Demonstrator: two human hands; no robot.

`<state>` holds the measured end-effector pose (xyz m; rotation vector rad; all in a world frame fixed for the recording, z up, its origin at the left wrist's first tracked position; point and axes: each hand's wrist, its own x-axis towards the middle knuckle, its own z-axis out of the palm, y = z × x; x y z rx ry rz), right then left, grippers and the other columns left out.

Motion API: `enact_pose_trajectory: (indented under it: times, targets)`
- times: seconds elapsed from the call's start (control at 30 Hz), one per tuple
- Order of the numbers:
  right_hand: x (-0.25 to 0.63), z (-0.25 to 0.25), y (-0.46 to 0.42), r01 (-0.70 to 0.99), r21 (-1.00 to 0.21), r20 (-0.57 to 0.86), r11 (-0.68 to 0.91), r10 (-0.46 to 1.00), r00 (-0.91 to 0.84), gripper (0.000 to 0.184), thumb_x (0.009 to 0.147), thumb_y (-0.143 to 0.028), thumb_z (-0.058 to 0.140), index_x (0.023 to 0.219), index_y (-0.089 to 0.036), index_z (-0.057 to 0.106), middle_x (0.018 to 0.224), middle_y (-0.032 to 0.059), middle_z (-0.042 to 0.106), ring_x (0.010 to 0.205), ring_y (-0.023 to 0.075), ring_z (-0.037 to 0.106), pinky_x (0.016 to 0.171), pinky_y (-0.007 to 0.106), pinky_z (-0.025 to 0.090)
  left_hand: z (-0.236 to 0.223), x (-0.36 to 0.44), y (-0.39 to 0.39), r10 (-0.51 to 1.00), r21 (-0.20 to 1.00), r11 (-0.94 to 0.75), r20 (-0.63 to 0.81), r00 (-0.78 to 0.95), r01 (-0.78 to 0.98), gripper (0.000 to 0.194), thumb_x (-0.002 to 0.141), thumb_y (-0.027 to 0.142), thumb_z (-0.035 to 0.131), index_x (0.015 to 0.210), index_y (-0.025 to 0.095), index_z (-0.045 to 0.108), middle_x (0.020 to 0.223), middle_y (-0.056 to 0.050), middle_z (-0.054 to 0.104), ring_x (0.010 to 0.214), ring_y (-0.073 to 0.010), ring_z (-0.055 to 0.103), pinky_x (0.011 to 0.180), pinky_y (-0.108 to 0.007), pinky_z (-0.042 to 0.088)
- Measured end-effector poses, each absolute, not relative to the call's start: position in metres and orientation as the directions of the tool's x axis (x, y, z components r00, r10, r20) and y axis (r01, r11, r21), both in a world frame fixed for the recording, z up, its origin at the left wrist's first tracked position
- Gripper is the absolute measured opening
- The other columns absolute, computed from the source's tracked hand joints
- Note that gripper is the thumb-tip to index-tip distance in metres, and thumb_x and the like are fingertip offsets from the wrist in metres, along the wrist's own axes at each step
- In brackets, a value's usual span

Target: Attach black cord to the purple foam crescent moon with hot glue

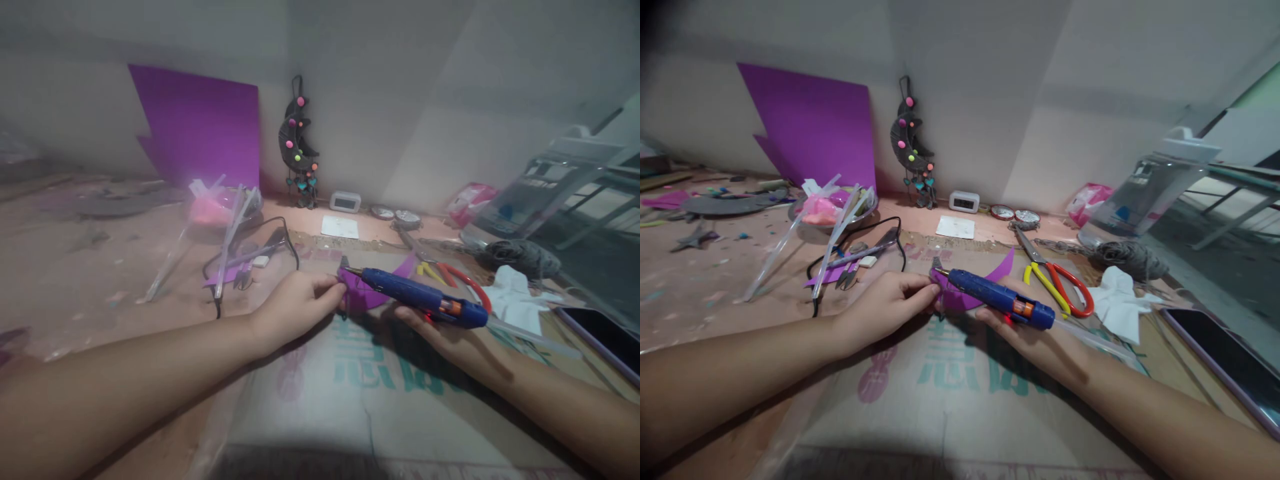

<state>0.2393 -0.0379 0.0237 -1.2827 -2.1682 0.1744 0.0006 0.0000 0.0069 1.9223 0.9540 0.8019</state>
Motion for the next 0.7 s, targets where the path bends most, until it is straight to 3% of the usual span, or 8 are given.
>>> enact_pose_trajectory:
  times: [0.53,0.7]
  targets:
    - [0.2407,0.0194,-0.0394,0.778,-0.439,0.376,0.449,0.878,-0.295,0.025,0.085,-0.049,0.056,0.086,-0.025,0.063,0.079,0.0014,0.069,0.07,0.0222,0.064,0.06,0.035,0.056,0.0068,0.0,0.0011,0.827,0.806,-0.437,0.185,0.531,0.399,0.031,0.093,0.025,0.044,0.073,0.015,0.066,0.07,0.001,0.068,0.068,-0.0125,0.061,0.064,-0.022,0.041]
    - [0.2377,0.0205,-0.0394,0.768,-0.449,0.378,0.456,0.876,-0.3,0.026,0.084,-0.05,0.057,0.09,-0.026,0.064,0.082,0.002,0.069,0.074,0.0238,0.066,0.066,0.038,0.058,0.0056,0.0,0.0019,0.828,0.795,-0.443,0.187,0.528,0.414,0.031,0.093,0.027,0.044,0.074,0.016,0.065,0.071,0.001,0.067,0.068,-0.0129,0.06,0.064,-0.022,0.041]
